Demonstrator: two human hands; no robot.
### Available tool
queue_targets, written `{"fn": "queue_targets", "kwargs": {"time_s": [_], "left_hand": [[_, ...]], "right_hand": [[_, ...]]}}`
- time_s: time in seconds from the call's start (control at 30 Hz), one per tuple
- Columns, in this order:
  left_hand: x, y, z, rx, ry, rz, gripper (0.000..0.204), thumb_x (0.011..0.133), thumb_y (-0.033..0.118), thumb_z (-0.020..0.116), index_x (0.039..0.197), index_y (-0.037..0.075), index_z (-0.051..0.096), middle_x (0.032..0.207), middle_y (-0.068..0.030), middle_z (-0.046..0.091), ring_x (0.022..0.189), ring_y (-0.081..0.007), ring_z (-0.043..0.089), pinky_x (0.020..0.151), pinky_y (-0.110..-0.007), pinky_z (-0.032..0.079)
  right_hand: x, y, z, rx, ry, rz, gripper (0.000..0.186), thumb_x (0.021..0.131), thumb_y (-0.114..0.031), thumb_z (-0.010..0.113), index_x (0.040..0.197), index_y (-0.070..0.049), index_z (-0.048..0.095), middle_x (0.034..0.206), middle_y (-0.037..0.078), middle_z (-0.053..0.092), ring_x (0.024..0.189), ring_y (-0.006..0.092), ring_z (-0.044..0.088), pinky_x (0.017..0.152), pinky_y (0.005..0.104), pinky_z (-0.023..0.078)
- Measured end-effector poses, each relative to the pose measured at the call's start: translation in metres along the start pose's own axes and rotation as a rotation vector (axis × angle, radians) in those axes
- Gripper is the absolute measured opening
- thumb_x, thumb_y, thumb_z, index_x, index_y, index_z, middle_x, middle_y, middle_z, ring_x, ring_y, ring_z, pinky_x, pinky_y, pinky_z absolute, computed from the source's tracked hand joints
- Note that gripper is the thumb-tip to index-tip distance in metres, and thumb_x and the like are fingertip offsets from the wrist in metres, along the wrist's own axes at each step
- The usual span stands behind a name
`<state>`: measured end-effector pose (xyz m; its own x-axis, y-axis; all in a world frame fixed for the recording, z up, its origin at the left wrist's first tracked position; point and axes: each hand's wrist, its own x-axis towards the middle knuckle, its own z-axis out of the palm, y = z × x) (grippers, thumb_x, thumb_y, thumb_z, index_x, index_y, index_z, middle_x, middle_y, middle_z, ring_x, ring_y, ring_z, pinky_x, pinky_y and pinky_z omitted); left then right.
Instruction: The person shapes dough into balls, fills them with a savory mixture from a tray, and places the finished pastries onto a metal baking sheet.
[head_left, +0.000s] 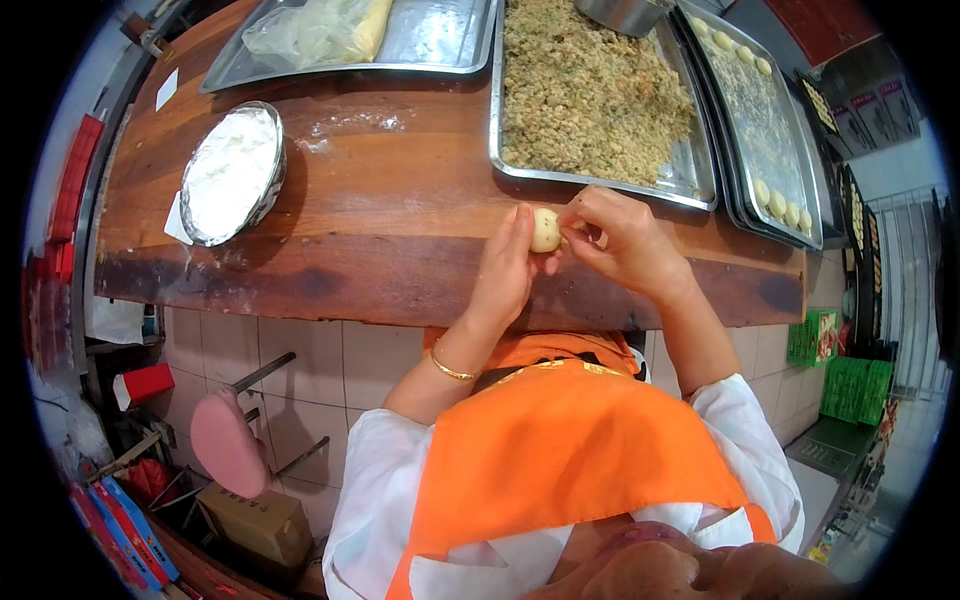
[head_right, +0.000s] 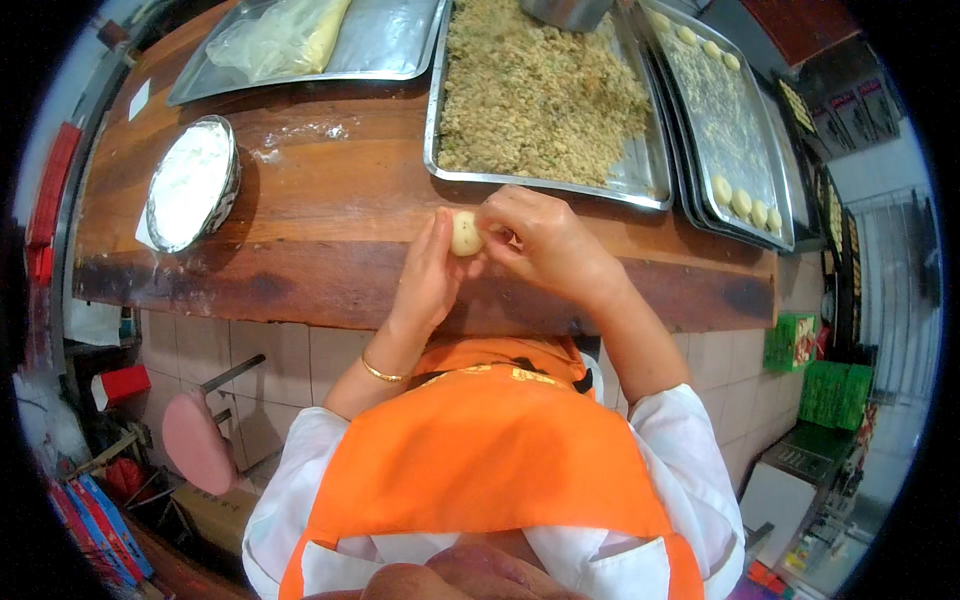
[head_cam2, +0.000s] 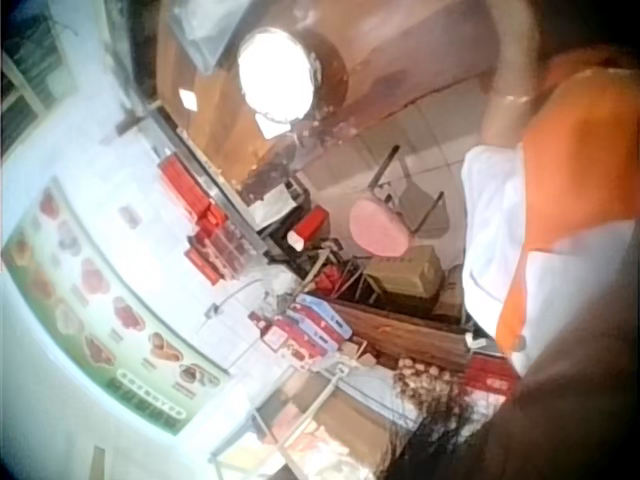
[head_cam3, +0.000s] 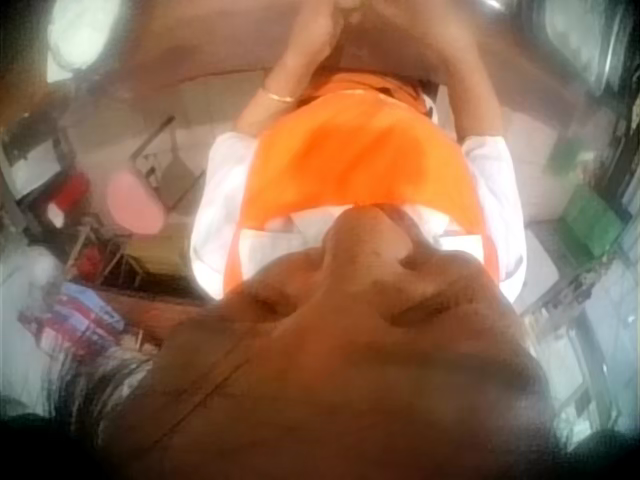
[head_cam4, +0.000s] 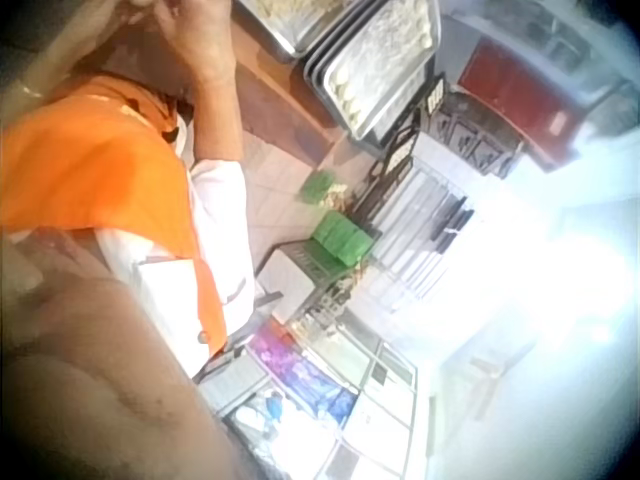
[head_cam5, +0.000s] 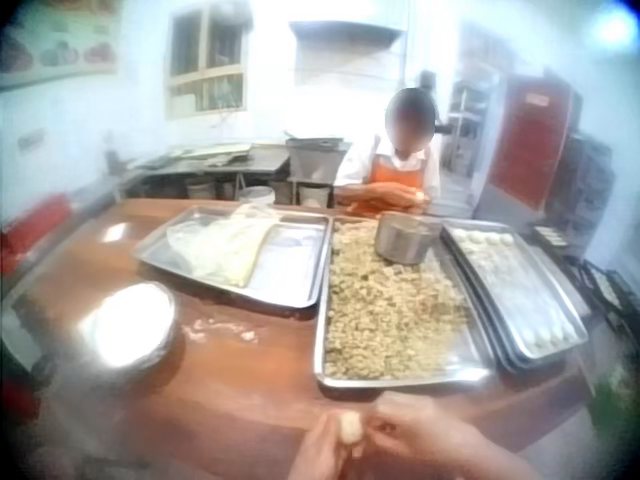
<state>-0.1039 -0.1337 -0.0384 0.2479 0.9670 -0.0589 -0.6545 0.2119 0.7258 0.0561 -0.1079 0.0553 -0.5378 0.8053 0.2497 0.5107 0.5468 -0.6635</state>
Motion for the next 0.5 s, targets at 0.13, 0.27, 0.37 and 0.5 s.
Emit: {"fn": "queue_targets", "kwargs": {"time_s": [0.13,0.27,0.37,0.5], "left_hand": [[0.002,0.007,-0.010,0.023,-0.016,-0.090,0.040,0.108,0.042,0.039,0.116,0.005,0.050,0.090,-0.0081,0.061,0.072,-0.0123,0.058,0.063,-0.026,0.051],[-0.007,0.021,0.013,-0.074,-0.014,-0.151,0.031,0.107,0.031,0.046,0.126,0.006,0.050,0.101,-0.0090,0.063,0.077,-0.0144,0.062,0.066,-0.024,0.053],[-0.009,0.018,0.004,0.106,-0.184,-0.087,0.032,0.102,0.019,0.055,0.131,0.007,0.050,0.113,-0.0091,0.061,0.082,-0.0173,0.064,0.071,-0.025,0.054],[-0.009,0.030,-0.017,0.684,-0.217,-0.059,0.044,0.088,0.011,0.073,0.127,0.006,0.053,0.121,-0.0102,0.057,0.098,-0.0228,0.061,0.085,-0.031,0.052]], "right_hand": [[0.001,0.001,-0.001,-0.043,-0.064,-0.079,0.017,0.076,0.002,0.070,0.087,-0.003,0.057,0.084,0.012,0.059,0.077,0.0321,0.061,0.066,0.0390,0.051],[0.001,0.003,0.000,-0.099,-0.064,-0.121,0.018,0.076,0.000,0.070,0.087,-0.004,0.056,0.083,0.012,0.058,0.077,0.0332,0.061,0.067,0.0405,0.050],[0.001,0.002,-0.006,-0.090,-0.101,-0.098,0.018,0.077,-0.001,0.070,0.087,-0.004,0.056,0.083,0.012,0.058,0.078,0.0339,0.061,0.067,0.0412,0.050],[-0.002,0.000,-0.001,-0.067,-0.169,-0.060,0.015,0.081,-0.003,0.070,0.091,-0.004,0.058,0.086,0.012,0.059,0.077,0.0304,0.062,0.067,0.0387,0.050]]}}
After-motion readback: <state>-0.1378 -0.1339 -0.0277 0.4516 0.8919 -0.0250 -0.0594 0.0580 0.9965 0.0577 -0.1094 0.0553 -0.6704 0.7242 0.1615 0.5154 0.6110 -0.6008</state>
